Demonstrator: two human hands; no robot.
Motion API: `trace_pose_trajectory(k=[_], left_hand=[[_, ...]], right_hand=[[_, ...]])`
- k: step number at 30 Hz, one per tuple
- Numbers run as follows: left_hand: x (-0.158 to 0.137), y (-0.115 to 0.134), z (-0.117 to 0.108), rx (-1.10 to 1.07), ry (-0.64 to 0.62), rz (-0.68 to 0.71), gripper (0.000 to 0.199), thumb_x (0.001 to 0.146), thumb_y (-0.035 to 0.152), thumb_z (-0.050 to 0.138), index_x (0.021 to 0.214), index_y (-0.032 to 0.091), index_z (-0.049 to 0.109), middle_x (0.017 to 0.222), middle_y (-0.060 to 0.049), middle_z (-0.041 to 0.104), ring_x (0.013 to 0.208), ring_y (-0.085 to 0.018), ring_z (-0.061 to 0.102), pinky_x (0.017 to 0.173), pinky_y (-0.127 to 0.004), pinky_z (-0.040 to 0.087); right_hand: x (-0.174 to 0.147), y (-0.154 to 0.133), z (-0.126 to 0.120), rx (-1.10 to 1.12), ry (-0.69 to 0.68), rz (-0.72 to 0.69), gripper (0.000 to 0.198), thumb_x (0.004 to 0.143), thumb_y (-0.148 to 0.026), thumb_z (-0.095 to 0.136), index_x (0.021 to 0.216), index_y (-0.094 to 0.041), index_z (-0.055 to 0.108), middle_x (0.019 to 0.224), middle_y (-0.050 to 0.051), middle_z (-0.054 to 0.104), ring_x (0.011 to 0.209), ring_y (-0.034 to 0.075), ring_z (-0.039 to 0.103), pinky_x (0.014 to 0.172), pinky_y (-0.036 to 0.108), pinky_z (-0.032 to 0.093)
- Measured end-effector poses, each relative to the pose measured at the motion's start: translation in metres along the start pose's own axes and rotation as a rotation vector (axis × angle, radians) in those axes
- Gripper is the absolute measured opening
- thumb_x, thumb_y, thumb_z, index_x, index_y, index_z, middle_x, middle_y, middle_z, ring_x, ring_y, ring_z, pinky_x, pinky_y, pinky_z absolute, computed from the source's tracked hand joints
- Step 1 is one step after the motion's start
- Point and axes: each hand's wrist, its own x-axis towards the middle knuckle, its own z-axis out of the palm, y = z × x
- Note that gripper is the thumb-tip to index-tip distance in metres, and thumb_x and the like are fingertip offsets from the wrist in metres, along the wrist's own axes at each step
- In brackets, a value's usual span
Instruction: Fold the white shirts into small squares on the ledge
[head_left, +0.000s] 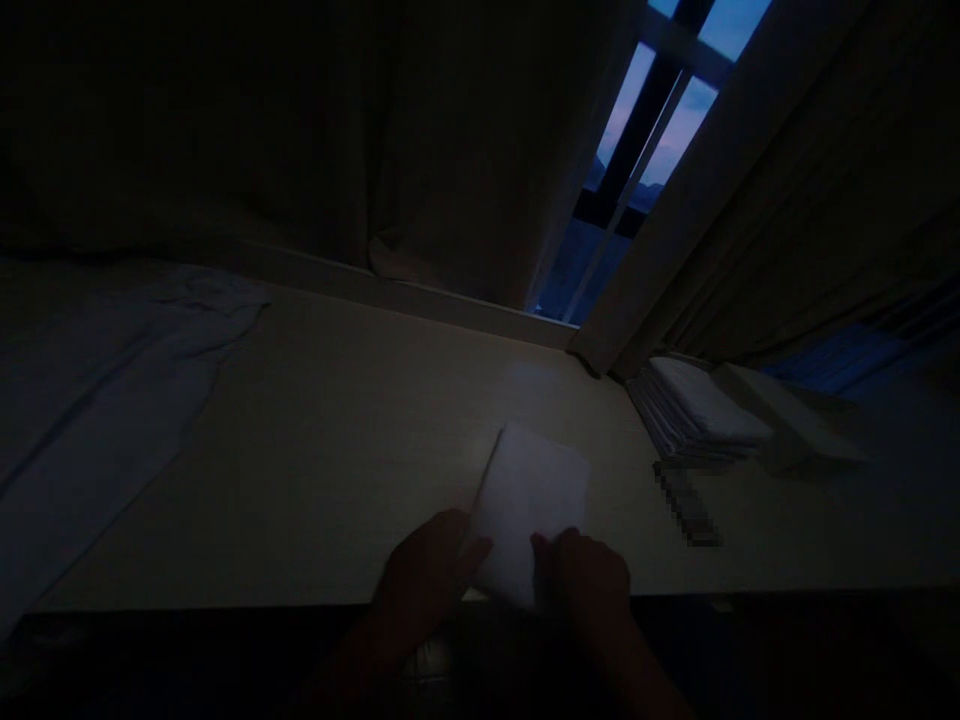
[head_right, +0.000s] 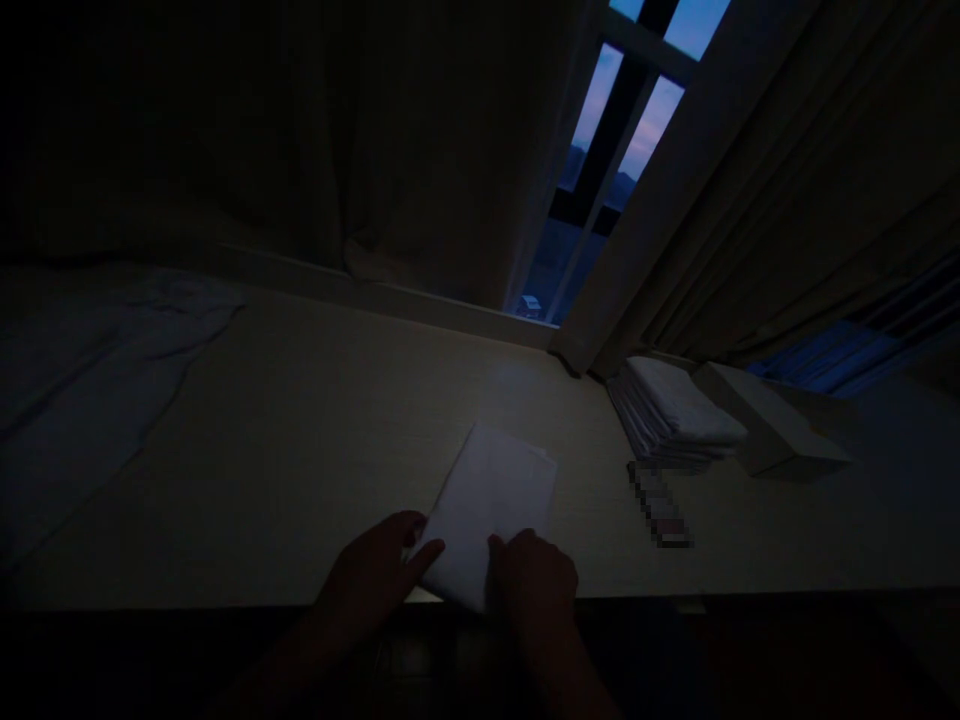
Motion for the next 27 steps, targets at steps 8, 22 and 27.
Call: trace_pose_trajectory(k=[8,22,27], left_hand=[[0.0,-0.016,0.003,-0.316,-0.114,-0.102,0.023,0.088,0.03,0.04,0.105,0.025,0.056,0.11,-0.005,0.068,0.094,-0.017,0.064,0.08,-0.027,0.044],[0.017,-0.018,0.008,-0.331,-0.225,-0.216,0.028,0.08,0.049,0.05,0.091,0.023,0.047,0.077,0.002,0.062,0.052,-0.012,0.06,0.048,-0.023,0.04],[0.013,-0.018,0.005,-0.346,-0.24,-0.214,0.026,0.082,0.049,0.047,0.087,0.023,0.044,0.073,0.003,0.061,0.053,-0.012,0.061,0.049,-0.022,0.042]], right_hand=[[0.01,-0.07,0.011,0.334,0.08,-0.759,0.036,0.096,-0.038,0.042,0.125,-0.02,0.053,0.128,0.011,0.058,0.118,0.024,0.052,0.101,0.04,0.041],[0.064,-0.055,0.04,0.212,0.139,-0.686,0.059,0.098,-0.05,0.033,0.141,-0.011,0.039,0.15,0.015,0.036,0.141,0.025,0.024,0.114,0.043,0.022],[0.092,-0.056,0.037,0.19,0.17,-0.643,0.062,0.099,-0.051,0.03,0.145,-0.01,0.034,0.152,0.014,0.032,0.144,0.025,0.019,0.116,0.044,0.018]])
